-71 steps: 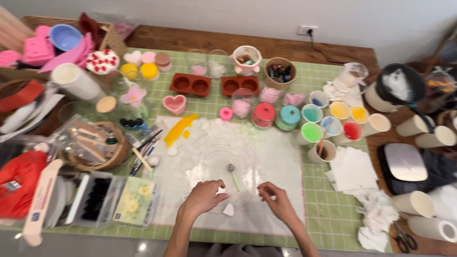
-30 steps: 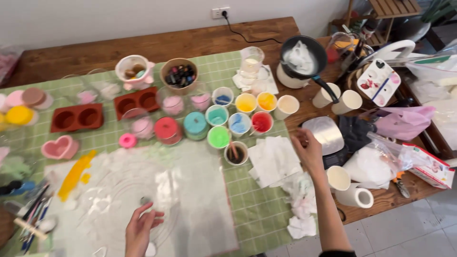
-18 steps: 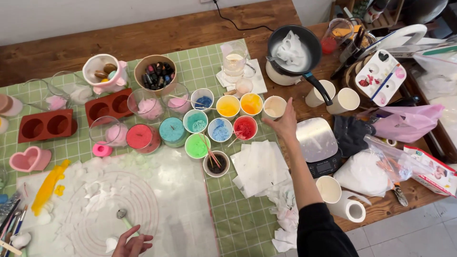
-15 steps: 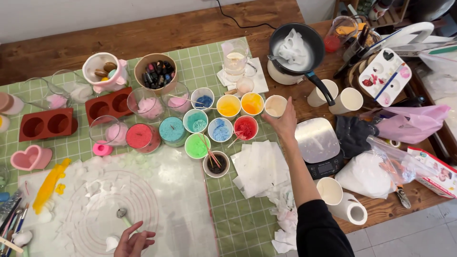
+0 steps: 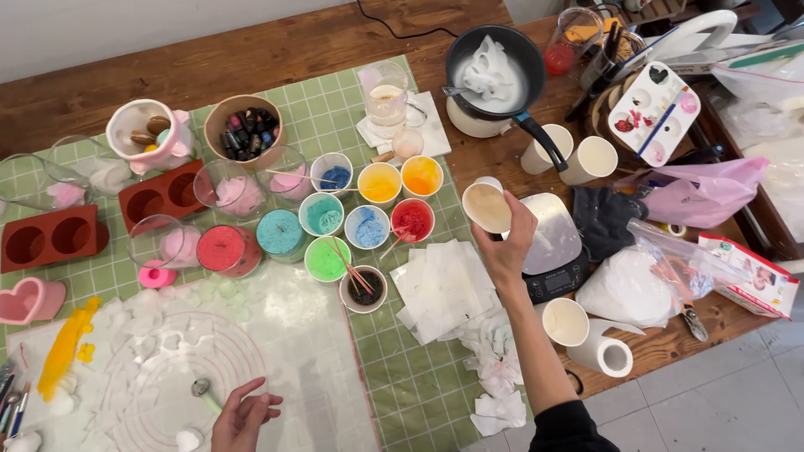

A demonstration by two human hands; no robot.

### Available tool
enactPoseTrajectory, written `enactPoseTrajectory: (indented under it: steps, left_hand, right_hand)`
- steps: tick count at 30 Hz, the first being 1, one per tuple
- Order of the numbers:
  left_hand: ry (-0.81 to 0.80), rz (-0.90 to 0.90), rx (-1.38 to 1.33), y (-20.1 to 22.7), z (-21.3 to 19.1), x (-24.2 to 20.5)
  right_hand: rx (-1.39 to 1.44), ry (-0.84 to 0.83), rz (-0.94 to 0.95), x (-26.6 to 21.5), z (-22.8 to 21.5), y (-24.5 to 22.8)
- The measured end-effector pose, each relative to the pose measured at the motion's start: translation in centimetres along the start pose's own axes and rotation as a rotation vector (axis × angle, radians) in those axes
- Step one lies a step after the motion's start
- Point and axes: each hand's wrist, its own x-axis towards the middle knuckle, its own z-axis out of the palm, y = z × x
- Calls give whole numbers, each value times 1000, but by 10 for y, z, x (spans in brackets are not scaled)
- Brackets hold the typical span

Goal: Creating handmade candles by preparing wax, using molds, and adding color.

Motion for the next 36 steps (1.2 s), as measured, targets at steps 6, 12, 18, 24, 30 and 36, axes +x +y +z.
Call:
enactPoseTrajectory:
  steps: [6,12,18,24,30,36]
  left_hand:
    - [-131,95,-28,14,32,-7]
    - [-154,71,4,11,37,-18]
    - [-96,59,93,51,41,-40]
    - [-93,91,171,66,53,-47]
    - [-130,640,294,201,127,-82]
    - [-168,1129,396,278,209,-114]
  right_hand:
    - [-21,22,-53,-2,-17,-10]
    - [2,1,-51,-6,-23,-15]
    - [-6,-9,-77,-14,-28,-22]
    - [71,-19,-48,-30,-44,-44]
    - [172,-33,-167,-56,-71,-79]
    - [229,-156,-361,-84,-87,-129]
